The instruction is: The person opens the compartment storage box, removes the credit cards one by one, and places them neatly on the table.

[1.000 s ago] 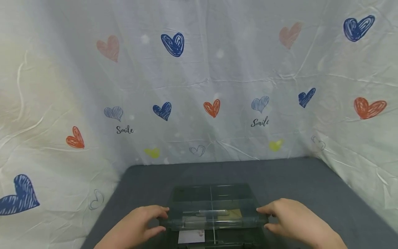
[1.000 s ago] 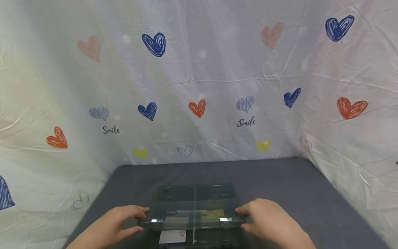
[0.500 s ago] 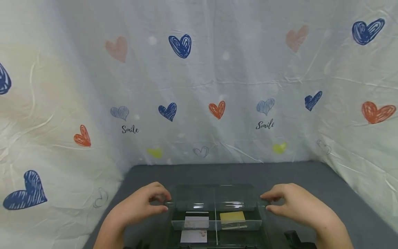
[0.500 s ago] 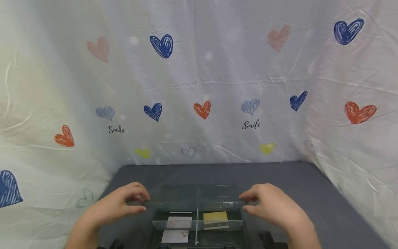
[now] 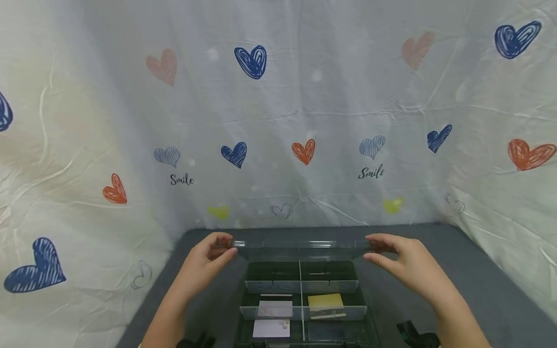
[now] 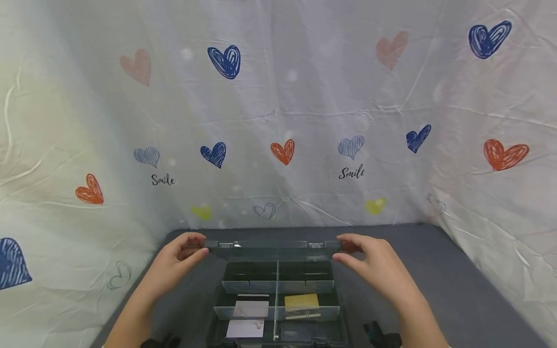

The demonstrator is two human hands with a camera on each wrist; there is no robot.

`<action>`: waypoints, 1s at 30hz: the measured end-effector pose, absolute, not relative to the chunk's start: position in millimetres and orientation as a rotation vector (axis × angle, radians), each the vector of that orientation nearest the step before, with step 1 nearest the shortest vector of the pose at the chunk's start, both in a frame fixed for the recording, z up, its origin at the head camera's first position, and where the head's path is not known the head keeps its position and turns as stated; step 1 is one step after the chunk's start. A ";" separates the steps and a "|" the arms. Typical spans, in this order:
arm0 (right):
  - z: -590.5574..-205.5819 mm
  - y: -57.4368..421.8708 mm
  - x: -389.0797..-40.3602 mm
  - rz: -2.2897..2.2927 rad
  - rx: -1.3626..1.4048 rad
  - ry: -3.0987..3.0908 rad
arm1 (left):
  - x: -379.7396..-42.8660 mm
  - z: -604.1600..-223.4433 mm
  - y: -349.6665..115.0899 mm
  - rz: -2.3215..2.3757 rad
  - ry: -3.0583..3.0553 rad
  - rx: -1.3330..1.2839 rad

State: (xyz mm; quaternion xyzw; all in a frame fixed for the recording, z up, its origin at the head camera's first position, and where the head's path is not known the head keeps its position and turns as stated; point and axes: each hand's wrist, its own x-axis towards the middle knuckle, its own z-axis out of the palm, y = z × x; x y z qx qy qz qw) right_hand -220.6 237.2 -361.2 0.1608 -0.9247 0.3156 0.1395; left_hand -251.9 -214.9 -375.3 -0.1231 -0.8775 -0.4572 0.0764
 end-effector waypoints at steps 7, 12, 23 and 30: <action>-374.1 235.4 -235.3 1.052 0.494 -2.558 | -263.7 -388.2 -206.4 -1.456 -2.445 -0.368; -383.6 237.1 -245.3 1.200 0.512 -2.562 | -271.0 -395.1 -207.7 -1.518 -2.379 -0.472; -395.9 242.9 -261.7 1.319 0.640 -2.639 | -293.6 -417.7 -203.2 -1.658 -2.423 -0.554; -411.3 240.6 -270.0 1.445 0.638 -2.681 | -298.9 -432.4 -202.2 -1.684 -2.473 -0.503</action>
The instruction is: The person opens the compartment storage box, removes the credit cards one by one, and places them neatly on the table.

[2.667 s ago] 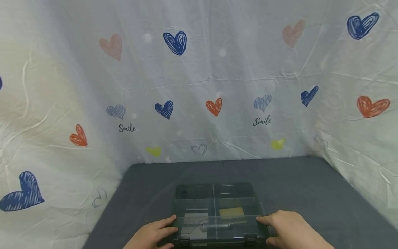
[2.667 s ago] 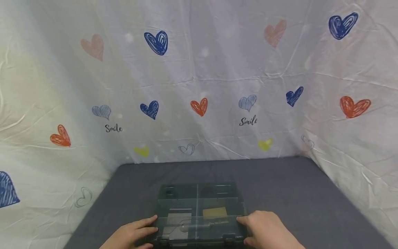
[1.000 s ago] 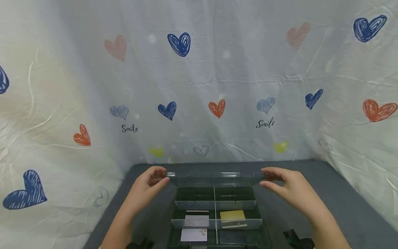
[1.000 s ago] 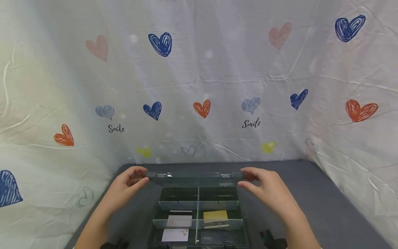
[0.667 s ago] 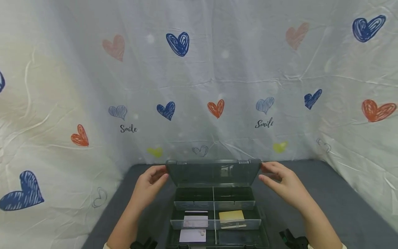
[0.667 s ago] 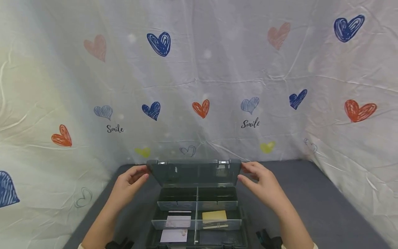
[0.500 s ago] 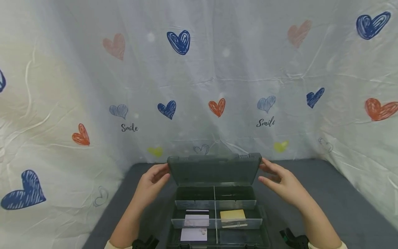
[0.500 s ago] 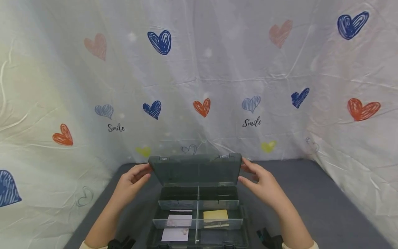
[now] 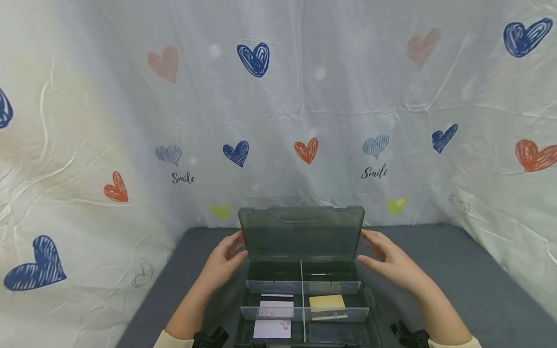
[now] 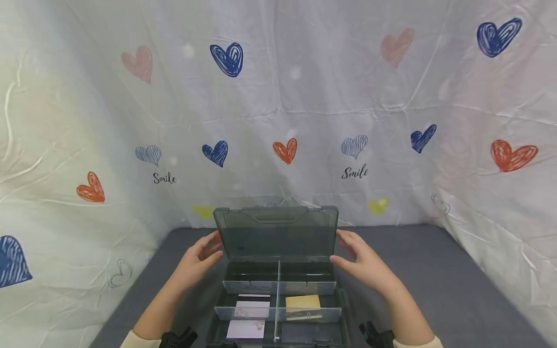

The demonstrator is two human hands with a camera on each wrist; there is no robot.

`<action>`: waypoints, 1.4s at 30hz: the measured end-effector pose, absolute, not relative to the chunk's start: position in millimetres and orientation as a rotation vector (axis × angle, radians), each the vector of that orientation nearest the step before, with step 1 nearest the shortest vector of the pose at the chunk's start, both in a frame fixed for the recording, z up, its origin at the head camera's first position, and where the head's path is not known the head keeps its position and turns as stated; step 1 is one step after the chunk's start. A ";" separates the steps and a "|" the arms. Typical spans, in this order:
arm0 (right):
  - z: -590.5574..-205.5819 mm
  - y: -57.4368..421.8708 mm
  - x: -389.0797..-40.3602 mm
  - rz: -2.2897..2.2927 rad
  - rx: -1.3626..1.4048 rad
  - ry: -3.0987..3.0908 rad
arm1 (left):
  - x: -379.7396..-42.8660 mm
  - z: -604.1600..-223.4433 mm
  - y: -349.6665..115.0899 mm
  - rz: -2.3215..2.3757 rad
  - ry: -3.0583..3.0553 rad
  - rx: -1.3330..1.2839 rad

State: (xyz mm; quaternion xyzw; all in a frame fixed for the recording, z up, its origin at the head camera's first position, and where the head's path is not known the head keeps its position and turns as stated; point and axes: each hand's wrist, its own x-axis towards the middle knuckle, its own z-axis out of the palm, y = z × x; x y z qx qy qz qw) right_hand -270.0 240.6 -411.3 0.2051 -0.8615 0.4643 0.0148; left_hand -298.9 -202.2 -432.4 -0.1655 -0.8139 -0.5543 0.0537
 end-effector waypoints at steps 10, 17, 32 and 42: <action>-434.6 240.3 -284.1 1.652 0.663 -2.641 | -308.3 -454.1 -201.9 -1.772 -2.500 -0.434; -440.6 236.1 -288.2 1.692 0.691 -2.661 | -312.5 -463.9 -205.1 -1.855 -2.486 -0.430; -454.1 229.8 -291.0 1.737 0.688 -2.627 | -316.8 -473.9 -202.2 -2.020 -2.444 -0.372; -461.2 234.2 -296.0 1.819 0.704 -2.608 | -319.4 -480.1 -198.6 -2.015 -2.475 -0.340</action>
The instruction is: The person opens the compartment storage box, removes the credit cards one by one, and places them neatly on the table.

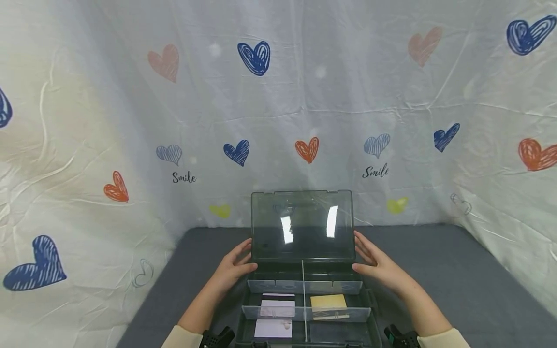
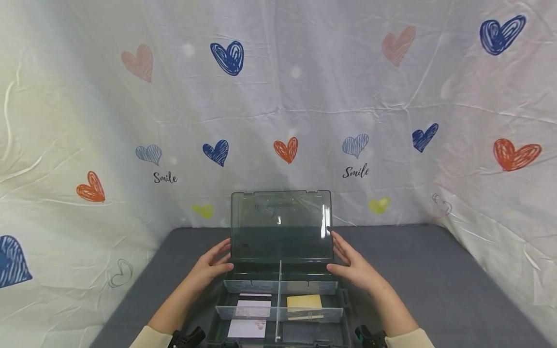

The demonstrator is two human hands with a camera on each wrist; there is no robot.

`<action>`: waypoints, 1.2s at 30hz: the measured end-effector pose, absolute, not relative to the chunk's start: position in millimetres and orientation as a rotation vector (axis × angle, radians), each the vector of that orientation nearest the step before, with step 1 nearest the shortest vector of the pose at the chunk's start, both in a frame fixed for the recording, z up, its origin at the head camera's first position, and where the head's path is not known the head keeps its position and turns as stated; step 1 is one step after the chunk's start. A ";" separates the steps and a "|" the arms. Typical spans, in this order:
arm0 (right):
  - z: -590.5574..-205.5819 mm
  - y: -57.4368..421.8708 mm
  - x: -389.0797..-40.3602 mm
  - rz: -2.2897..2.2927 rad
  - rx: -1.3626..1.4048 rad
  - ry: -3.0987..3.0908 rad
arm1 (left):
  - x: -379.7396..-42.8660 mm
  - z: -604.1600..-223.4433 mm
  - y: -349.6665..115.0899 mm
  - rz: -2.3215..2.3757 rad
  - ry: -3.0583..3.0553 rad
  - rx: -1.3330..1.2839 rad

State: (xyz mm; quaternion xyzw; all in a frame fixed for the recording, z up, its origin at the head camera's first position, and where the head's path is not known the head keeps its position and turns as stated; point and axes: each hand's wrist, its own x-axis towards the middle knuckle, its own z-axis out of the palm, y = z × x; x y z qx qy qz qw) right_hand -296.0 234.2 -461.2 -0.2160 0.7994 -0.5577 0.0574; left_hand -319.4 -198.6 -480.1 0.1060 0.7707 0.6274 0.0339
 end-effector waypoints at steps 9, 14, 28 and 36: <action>-466.2 240.5 -305.0 -1.739 -0.635 2.336 | -321.2 -481.8 -198.0 1.898 2.407 0.308; -471.3 242.9 -310.7 -1.806 -0.633 2.285 | -322.5 -482.4 -197.7 1.904 2.412 0.297; -482.8 244.2 -318.1 -1.898 -0.497 2.194 | -323.1 -487.6 -199.4 1.909 2.365 0.291; -487.2 243.8 -319.8 -1.930 -0.445 2.145 | -319.4 -488.8 -197.8 1.918 2.344 0.254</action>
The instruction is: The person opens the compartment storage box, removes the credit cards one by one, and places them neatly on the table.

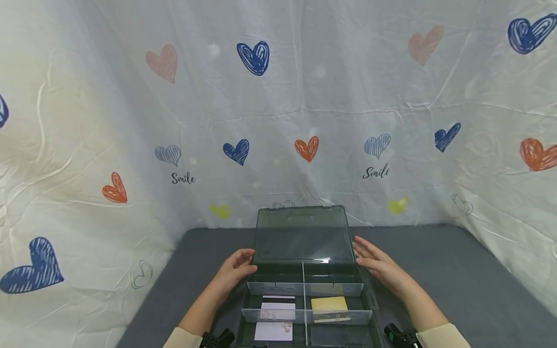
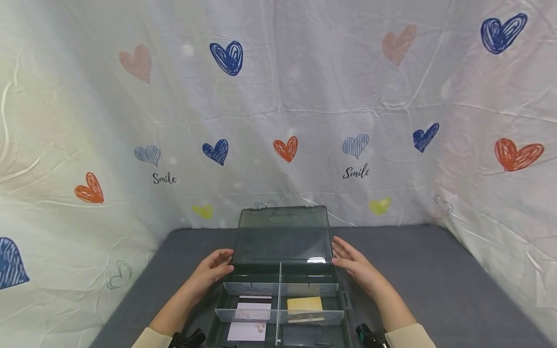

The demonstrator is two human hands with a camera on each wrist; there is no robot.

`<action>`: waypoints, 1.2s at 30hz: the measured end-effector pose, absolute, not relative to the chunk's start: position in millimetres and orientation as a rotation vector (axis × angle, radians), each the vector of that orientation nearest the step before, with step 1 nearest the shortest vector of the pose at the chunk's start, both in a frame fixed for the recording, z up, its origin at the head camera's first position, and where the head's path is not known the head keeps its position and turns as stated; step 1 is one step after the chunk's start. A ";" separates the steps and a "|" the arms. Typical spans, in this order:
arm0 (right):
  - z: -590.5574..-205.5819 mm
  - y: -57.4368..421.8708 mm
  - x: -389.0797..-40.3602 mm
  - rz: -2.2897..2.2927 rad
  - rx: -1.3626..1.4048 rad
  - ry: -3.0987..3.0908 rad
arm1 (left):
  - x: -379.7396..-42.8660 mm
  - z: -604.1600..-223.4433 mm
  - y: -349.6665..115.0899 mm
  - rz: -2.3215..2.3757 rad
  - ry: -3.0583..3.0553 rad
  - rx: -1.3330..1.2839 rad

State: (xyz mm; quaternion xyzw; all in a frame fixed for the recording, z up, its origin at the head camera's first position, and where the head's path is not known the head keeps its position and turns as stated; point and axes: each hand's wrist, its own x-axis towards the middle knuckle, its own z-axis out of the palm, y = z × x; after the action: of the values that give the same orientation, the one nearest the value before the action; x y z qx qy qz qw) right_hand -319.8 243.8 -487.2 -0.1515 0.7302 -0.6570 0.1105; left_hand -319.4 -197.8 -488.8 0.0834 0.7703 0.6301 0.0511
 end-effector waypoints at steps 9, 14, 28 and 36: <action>-486.1 245.2 -319.9 -1.932 -0.421 2.104 | -320.2 -492.1 -196.7 1.907 2.334 0.282; -486.3 245.0 -320.2 -1.925 -0.428 2.106 | -321.5 -494.1 -196.8 1.892 2.343 0.290; -496.1 246.0 -324.1 -1.925 -0.392 2.071 | -321.5 -497.7 -195.1 1.822 2.434 0.298; -493.1 253.0 -314.1 -1.828 -0.399 2.106 | -323.8 -503.2 -194.8 1.564 2.616 0.357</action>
State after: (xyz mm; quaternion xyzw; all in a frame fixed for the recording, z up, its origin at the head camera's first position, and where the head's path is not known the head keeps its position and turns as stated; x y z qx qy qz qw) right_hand -314.1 253.0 -493.1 -0.1399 0.7377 -0.6404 0.1618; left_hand -323.8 -194.8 -503.2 0.1164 0.8518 0.5094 0.0366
